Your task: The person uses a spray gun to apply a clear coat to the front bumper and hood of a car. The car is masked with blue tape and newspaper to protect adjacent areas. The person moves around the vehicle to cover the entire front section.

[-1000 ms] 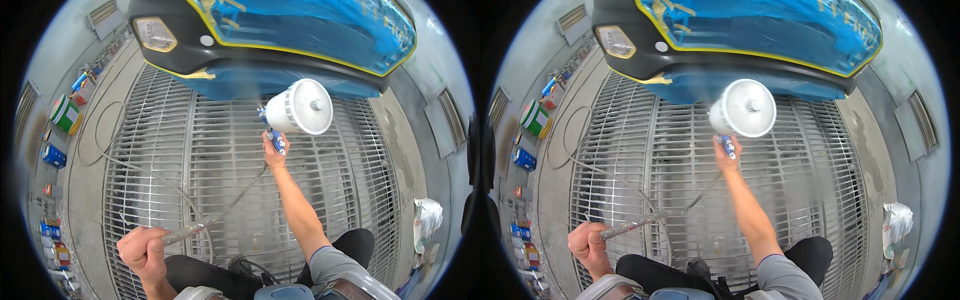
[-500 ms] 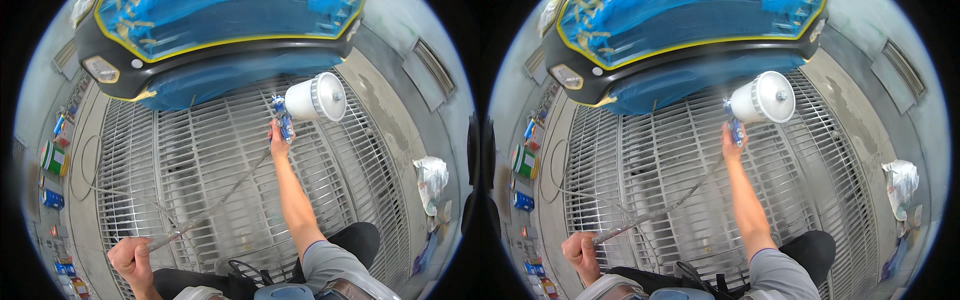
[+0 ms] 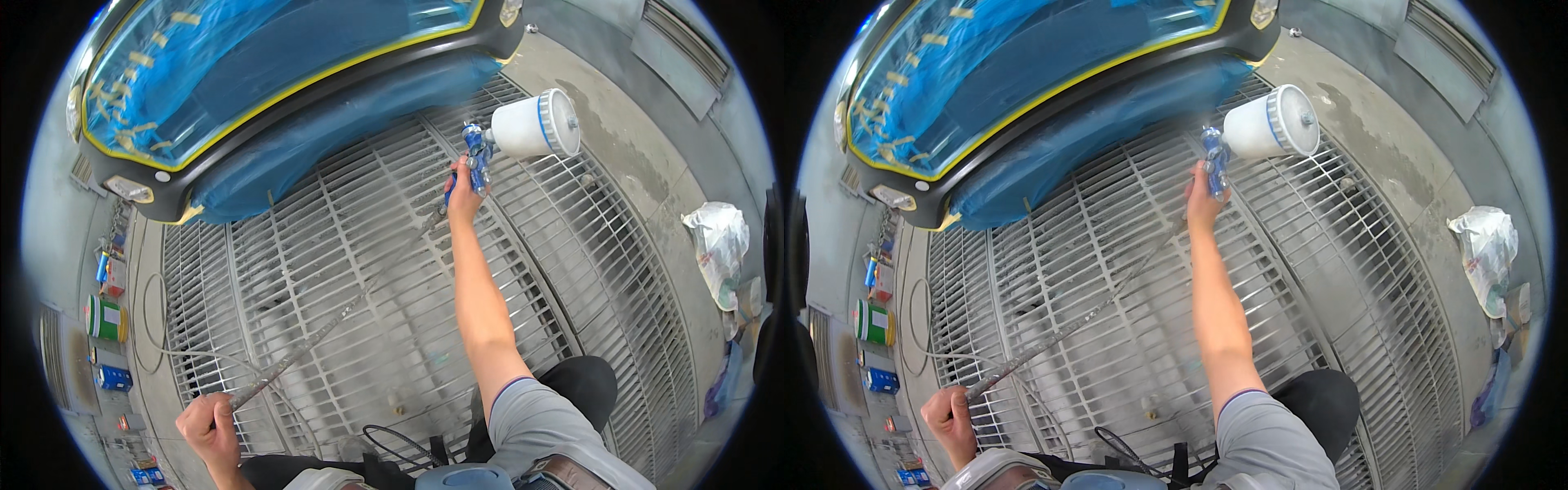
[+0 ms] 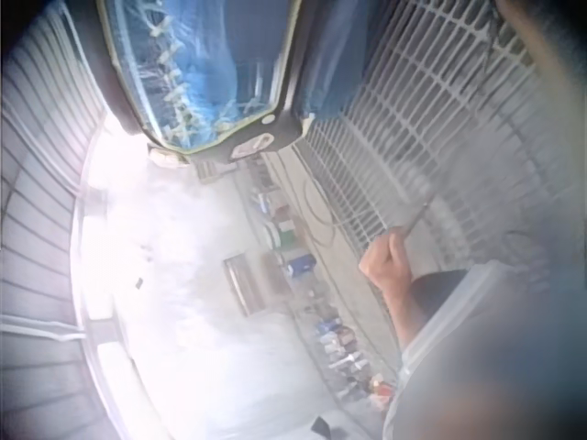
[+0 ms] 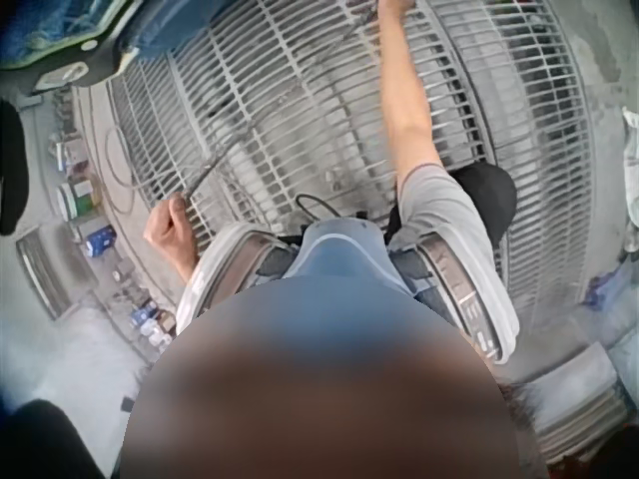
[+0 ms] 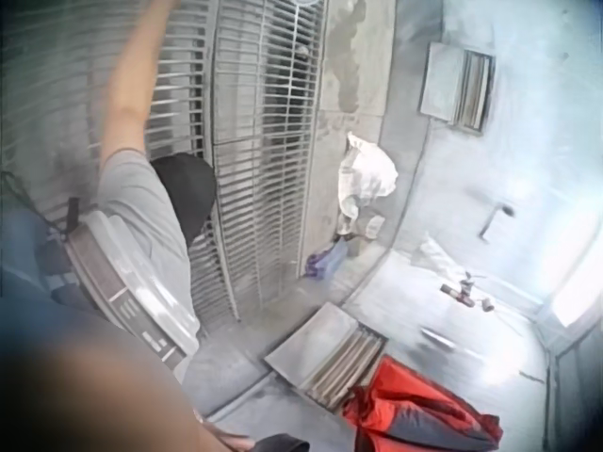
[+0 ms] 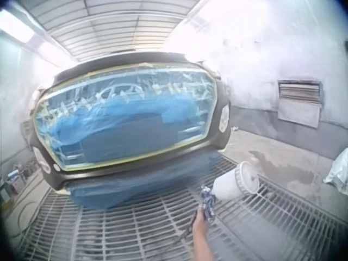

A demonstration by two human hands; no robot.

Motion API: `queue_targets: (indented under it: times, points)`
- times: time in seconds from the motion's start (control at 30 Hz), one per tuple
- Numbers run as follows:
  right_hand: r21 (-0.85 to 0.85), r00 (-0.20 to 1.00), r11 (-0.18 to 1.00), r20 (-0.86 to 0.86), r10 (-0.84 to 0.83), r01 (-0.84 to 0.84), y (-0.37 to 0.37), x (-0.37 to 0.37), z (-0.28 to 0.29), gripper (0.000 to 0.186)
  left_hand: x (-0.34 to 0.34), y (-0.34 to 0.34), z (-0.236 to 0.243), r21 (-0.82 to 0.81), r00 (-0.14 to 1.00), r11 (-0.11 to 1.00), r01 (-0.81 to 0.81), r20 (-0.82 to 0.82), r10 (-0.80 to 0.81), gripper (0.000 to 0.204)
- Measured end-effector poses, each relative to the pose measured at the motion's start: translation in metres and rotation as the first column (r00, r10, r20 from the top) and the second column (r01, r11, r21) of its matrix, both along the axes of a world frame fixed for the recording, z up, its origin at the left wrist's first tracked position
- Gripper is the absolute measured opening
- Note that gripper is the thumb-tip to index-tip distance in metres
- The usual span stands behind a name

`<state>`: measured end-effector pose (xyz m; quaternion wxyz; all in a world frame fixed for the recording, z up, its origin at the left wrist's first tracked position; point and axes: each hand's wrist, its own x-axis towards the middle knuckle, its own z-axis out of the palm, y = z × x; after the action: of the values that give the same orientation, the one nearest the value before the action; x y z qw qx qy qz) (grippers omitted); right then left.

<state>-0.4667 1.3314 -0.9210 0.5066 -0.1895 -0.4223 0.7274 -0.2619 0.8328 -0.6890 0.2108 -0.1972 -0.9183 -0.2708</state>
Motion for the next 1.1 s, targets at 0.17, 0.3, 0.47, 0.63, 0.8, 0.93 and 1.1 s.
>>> queue_targets:
  times: [0.17,0.3,0.47,0.63,0.8,0.93,1.1]
  points:
    - [-0.12,0.991,0.99,-0.102,-0.09,0.077,0.064,-0.01,-0.002,0.023,-0.007,0.038,-0.008,-0.08,0.999,0.997,-0.021,0.043,0.025,0.03]
    - [-0.15,0.986,0.982,-0.1,-0.13,0.114,0.113,-0.013,-0.011,0.02,-0.015,0.058,-0.022,-0.127,0.998,0.991,-0.033,0.044,0.039,0.028]
    - [-0.244,0.981,0.958,-0.076,-0.177,0.154,0.161,-0.02,-0.022,0.021,-0.018,0.072,-0.024,-0.185,0.99,0.977,-0.104,0.074,0.119,0.028]
    - [-0.373,0.974,0.924,-0.166,-0.156,0.084,0.183,-0.027,-0.04,0.025,-0.017,0.056,-0.022,-0.154,0.965,0.968,-0.199,0.144,0.221,0.034]
    - [-0.392,0.956,0.909,-0.292,0.024,-0.142,0.145,-0.036,-0.064,0.035,-0.014,0.049,-0.01,-0.128,0.978,0.974,-0.184,0.08,0.195,0.045]
    - [-0.346,0.934,0.885,-0.278,0.222,-0.313,0.075,-0.042,-0.069,0.039,-0.005,0.046,0.002,-0.115,0.986,0.98,-0.162,0.026,0.166,0.047]
    - [-0.262,0.875,0.843,-0.27,0.402,-0.469,-0.027,-0.046,-0.065,0.038,0.011,0.018,0.009,-0.165,0.983,0.969,-0.183,-0.041,0.178,0.047]
